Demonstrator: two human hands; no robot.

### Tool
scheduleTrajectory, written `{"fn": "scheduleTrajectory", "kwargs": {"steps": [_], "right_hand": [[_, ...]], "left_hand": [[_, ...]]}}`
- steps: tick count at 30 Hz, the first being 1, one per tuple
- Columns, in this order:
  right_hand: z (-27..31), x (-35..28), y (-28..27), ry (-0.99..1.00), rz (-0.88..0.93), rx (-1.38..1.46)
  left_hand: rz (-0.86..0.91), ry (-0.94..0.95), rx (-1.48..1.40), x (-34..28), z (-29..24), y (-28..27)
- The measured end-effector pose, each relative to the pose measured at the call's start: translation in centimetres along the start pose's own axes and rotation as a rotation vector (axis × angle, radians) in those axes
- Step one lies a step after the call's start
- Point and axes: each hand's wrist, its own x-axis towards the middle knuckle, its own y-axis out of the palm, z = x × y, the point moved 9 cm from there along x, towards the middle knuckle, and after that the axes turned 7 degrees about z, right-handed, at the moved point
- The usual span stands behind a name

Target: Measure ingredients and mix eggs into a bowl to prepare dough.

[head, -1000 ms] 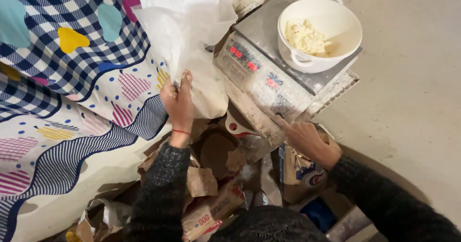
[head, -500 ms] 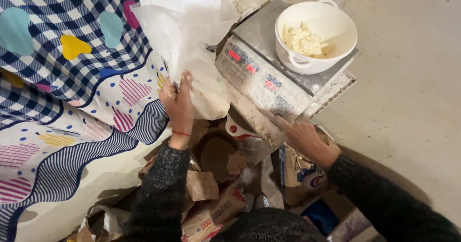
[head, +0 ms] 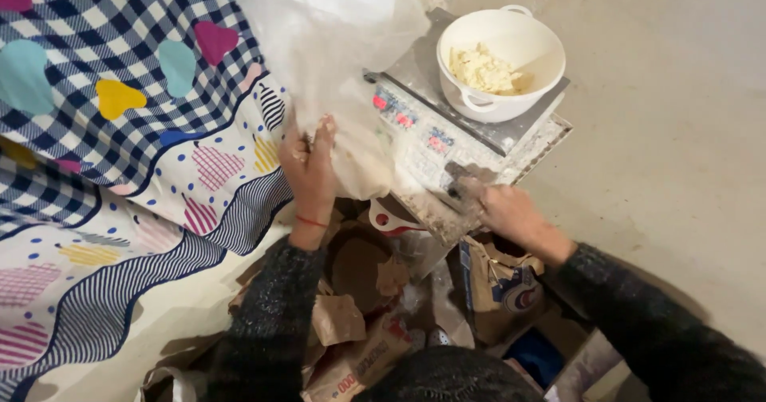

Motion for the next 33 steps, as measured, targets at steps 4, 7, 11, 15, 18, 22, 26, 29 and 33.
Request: {"fn": "scheduleTrajectory", "kwargs": {"steps": [4, 7, 11, 15, 18, 22, 26, 29, 33], "right_hand": [[-2.1, -1.4, -2.3, -0.002, -0.091, 0.166], [-1.1, -5.2, -8.6, -0.07, -0.248, 0.424], [-2.8, -11.0, -13.9, -0.113, -0.369, 0.895], [-6.7, -18.2, -15.2, -0.18, -0.56, 1.098], [-10.3, -25.0, -13.7, 0.02, -0.693, 1.126], [-15.7, -34.8, -7.8, 0.484, -0.779, 1.03], [-15.9, -44.3, -4.5, 0.464, -1.039, 1.056], [-14.2, -50.8, -3.1, 0.39, -1.206, 1.026], [-14.2, -58.7, 1.6, 0.627, -1.228, 0.891]], "left_hand": [[0.141, 0.02, 0.081, -0.3, -0.7, 4.0], [0.283, 0.048, 0.068, -1.1, -1.8, 8.8], [0.502, -0.144, -0.046, -3.0, 0.6, 16.9], [0.73, -0.21, -0.112, -6.9, 0.0, 25.3], [0.953, -0.232, -0.386, -11.5, -1.4, 31.4], [1.218, -0.192, -0.418, -18.2, -4.1, 37.9], [1.435, -0.089, -0.519, -25.7, -5.5, 43.1], [1.617, -0.164, -0.491, -32.1, -5.5, 46.5], [1.754, -0.29, -0.444, -41.7, -2.9, 50.3]]}}
